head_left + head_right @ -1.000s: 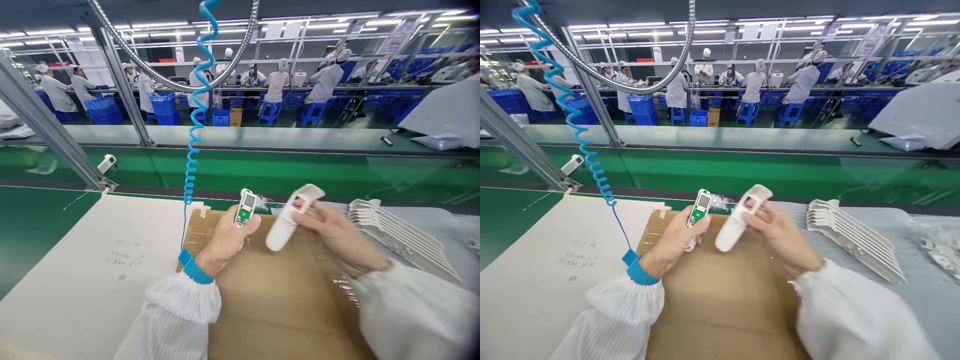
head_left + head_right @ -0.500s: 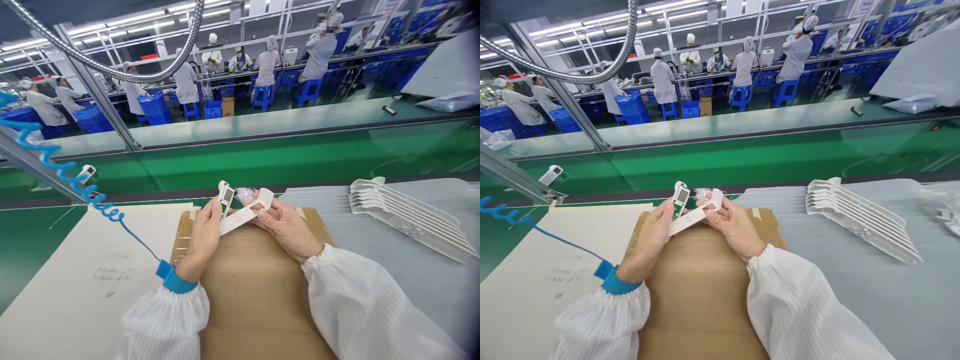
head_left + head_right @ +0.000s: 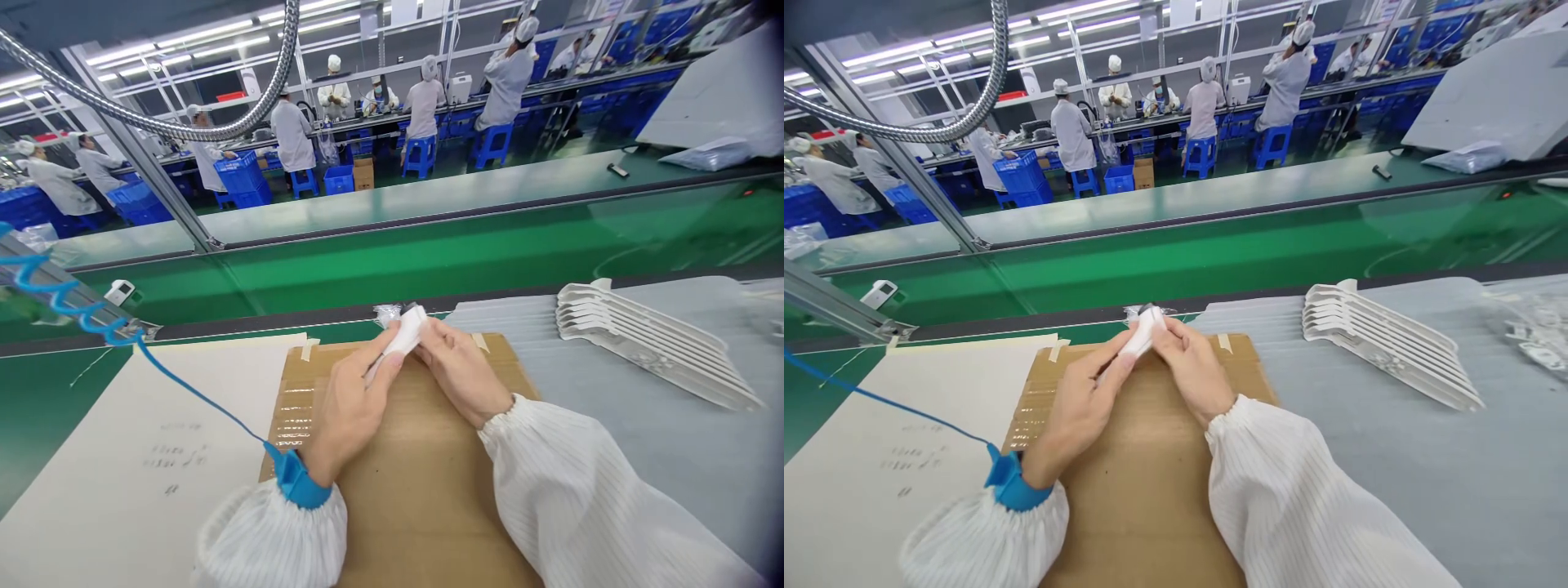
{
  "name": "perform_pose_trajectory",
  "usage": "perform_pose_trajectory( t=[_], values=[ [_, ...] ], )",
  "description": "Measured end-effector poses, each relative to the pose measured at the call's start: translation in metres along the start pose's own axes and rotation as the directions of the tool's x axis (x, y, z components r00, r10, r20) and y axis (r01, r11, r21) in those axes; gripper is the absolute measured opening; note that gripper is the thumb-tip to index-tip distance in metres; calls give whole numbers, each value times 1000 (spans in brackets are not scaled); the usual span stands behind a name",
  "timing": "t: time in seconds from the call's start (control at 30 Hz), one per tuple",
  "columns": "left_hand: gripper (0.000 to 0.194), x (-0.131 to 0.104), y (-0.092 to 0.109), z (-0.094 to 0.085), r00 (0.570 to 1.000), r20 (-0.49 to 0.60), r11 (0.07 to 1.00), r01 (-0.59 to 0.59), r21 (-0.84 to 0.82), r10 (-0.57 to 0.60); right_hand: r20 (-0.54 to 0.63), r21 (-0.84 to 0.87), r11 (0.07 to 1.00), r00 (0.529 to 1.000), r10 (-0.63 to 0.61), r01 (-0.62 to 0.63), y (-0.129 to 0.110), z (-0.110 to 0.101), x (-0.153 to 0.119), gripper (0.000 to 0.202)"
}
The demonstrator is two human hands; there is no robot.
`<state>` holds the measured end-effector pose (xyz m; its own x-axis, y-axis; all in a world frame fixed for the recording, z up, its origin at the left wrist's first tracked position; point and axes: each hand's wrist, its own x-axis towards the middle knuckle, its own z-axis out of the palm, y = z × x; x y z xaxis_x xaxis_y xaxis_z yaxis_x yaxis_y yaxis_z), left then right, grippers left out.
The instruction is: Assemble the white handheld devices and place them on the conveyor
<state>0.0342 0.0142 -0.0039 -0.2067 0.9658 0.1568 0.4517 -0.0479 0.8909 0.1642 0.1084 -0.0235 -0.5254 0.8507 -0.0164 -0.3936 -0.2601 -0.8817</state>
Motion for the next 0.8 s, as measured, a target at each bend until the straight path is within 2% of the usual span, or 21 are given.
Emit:
perform_pose_trajectory(
  t=[0.07,0.13,0.2,0.27,0.37,0.43,0.5,0.57,0.67,0.8],
  values=[
    [43,-5,6,6,994,110,996,-13,87,4,-126,213,975,987,99,-70,-5,5,-2,43],
    [51,-10,10,14,976,217,976,-36,216,-12,-184,386,910,955,233,-147,-9,8,-6,43],
    [62,-13,12,20,965,263,942,-66,330,-25,-151,450,865,936,317,-220,-14,6,-8,41],
    [65,-13,10,22,962,272,915,-93,393,-19,-100,442,860,939,329,-254,-17,4,-9,42],
    [59,-9,3,14,982,188,903,-60,426,-23,-28,360,899,961,275,-247,-18,3,-7,40],
    [50,-5,-2,6,998,66,905,-11,425,-19,51,294,928,973,225,-230,-16,7,-6,38],
    [47,-3,-4,1,997,-77,922,5,386,27,136,234,948,973,187,-215,-12,11,-7,36],
    [50,-4,-1,2,984,-158,946,-30,323,85,175,199,956,968,181,-215,-6,16,-10,33],
    [43,-7,8,9,974,-172,959,-99,266,148,159,200,953,968,195,-225,2,21,-16,26],
    [34,-10,18,13,959,-156,947,-189,260,235,122,225,961,983,135,-160,8,24,-20,23]
  ],
)
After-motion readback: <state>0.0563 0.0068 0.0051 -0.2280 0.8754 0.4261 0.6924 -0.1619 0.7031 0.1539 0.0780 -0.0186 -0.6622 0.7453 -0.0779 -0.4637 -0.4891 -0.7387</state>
